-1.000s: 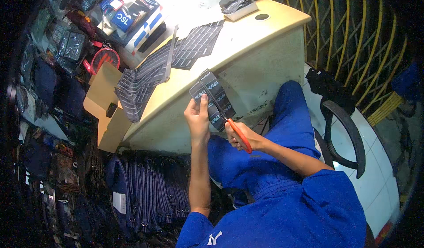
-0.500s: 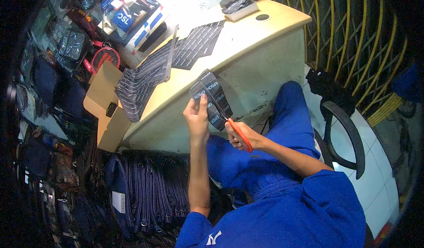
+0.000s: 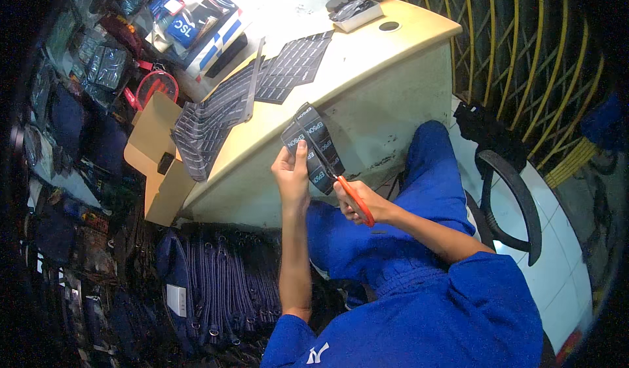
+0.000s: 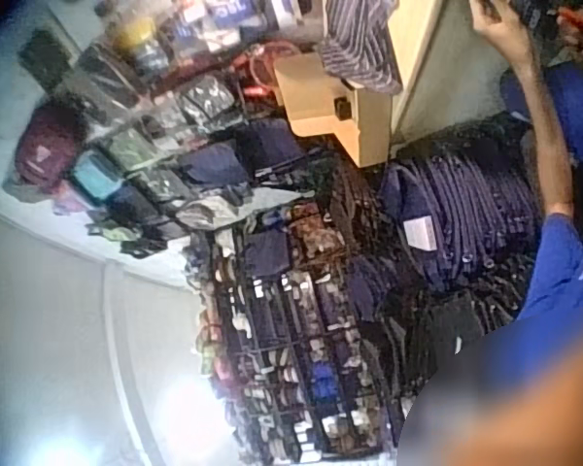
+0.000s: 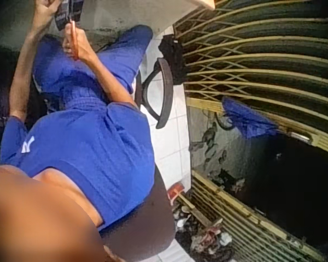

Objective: Cutting brand labels from a sheet using a pair of scissors.

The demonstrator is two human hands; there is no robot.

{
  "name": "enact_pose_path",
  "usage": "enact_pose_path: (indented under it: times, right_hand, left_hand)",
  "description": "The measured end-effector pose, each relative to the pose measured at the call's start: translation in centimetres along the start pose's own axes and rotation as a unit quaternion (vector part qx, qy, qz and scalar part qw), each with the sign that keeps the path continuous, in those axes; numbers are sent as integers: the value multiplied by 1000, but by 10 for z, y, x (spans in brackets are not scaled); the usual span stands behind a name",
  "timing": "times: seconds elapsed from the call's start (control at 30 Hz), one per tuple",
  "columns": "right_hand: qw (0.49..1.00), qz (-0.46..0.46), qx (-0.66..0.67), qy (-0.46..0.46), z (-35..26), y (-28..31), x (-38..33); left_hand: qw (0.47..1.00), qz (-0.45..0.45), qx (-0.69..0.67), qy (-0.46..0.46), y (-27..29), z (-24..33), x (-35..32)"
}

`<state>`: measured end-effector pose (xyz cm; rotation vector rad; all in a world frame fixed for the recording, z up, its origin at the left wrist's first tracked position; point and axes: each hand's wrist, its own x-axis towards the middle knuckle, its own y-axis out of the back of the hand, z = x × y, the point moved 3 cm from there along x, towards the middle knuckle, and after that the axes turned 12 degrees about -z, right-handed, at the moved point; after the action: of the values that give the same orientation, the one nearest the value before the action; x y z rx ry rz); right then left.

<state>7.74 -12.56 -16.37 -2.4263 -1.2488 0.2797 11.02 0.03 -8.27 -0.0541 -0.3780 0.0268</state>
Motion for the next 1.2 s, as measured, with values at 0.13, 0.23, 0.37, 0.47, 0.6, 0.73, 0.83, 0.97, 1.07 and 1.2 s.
enact_pose_path:
  times: [0.13,0.23,0.37,0.47,0.6,0.73,0.83,0.97,1.07,1.2]
  right_hand:
    - [1000,-3,3,3,0,0,0]
    - [1000,-1,-8,11,0,0,-1]
    - [1000,-11,-23,3,-2,-1,-2]
    - [1000,-12,-22,10,-4,-2,-3]
    - [1000,-10,-26,10,-6,-3,-4]
    - [1000,-13,-25,7,-3,0,-4]
    - [999,-21,-32,6,-7,-2,-6]
    - [998,-32,-47,10,-9,-5,-7]
    - [997,-54,-49,16,-7,-7,-8]
    - [997,-59,-43,16,-6,-9,-7]
  left_hand:
    - [1000,-6,-3,-7,1,-2,0]
    - [1000,-9,-3,-4,2,-2,0]
    - [1000,-10,-6,-3,3,-4,1]
    - [1000,-10,-4,-3,3,-4,1]
    - [1000,-7,-8,-5,0,2,-1]
    - [999,-9,3,30,0,2,-1]
    - [999,1,12,40,6,1,0]
    - [1000,24,1,4,13,0,2]
    - [999,39,-12,-27,13,2,2]
    - [996,65,40,-45,15,1,1]
